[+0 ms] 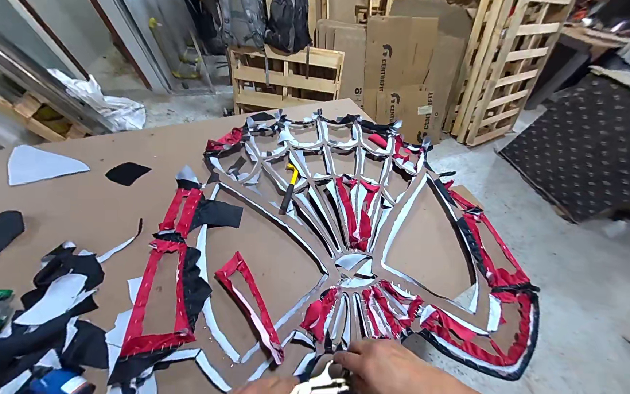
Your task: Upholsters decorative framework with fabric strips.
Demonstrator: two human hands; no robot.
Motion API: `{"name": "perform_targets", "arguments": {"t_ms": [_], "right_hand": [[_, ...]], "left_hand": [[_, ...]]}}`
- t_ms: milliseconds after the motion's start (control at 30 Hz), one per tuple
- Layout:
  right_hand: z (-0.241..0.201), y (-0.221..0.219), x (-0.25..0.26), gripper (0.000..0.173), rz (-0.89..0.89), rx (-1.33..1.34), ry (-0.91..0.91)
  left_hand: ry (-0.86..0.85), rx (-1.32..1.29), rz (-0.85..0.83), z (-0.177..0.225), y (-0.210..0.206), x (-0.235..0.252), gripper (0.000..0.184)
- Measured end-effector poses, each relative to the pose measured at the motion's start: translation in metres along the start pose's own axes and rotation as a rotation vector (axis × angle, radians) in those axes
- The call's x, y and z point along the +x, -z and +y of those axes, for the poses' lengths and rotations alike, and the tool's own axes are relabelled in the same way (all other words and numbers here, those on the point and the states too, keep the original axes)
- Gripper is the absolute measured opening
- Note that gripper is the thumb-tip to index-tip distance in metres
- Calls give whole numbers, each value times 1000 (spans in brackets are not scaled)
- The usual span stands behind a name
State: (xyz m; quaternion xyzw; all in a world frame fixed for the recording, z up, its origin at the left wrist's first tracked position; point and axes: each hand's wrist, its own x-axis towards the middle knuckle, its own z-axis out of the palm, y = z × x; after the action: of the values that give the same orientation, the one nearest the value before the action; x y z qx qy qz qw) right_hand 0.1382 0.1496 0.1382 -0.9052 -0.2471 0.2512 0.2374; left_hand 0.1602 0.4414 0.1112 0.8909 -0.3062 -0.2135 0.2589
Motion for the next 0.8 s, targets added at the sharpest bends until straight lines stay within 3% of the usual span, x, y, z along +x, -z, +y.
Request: {"name": "perform_targets", "arguments": {"t_ms": [100,167,267,333,400,467,533,600,700,800], "right_hand": [[28,0,-3,31,196,-147,68],[40,6,-1,34,199,-160,91],[64,13,10,49,89,-141,110],[90,23,23,45,17,-159,158],[120,61,40,35,-108,-207,106],[147,129,69,38,-335,-340,-67],[172,189,103,42,-506,-506,-213],[196,222,135,34,-545,-700,-191],[201,241,183,17,-593,-895,-74],[188,241,217,16,-664,-955,4]], "left_hand": [[5,33,156,15,-22,25,27],[42,47,249,27,-34,40,24],[68,79,347,41,-45,63,21],[53,65,394,41,-55,81,21],[120,-28,412,32,-61,99,32],[261,-21,422,11,-62,119,49],[370,21,357,-10,-69,145,54],[422,-10,161,-20,-81,175,60],[450,-67,16,-31,-109,207,69],[454,-78,44,-36,-120,210,69]]}}
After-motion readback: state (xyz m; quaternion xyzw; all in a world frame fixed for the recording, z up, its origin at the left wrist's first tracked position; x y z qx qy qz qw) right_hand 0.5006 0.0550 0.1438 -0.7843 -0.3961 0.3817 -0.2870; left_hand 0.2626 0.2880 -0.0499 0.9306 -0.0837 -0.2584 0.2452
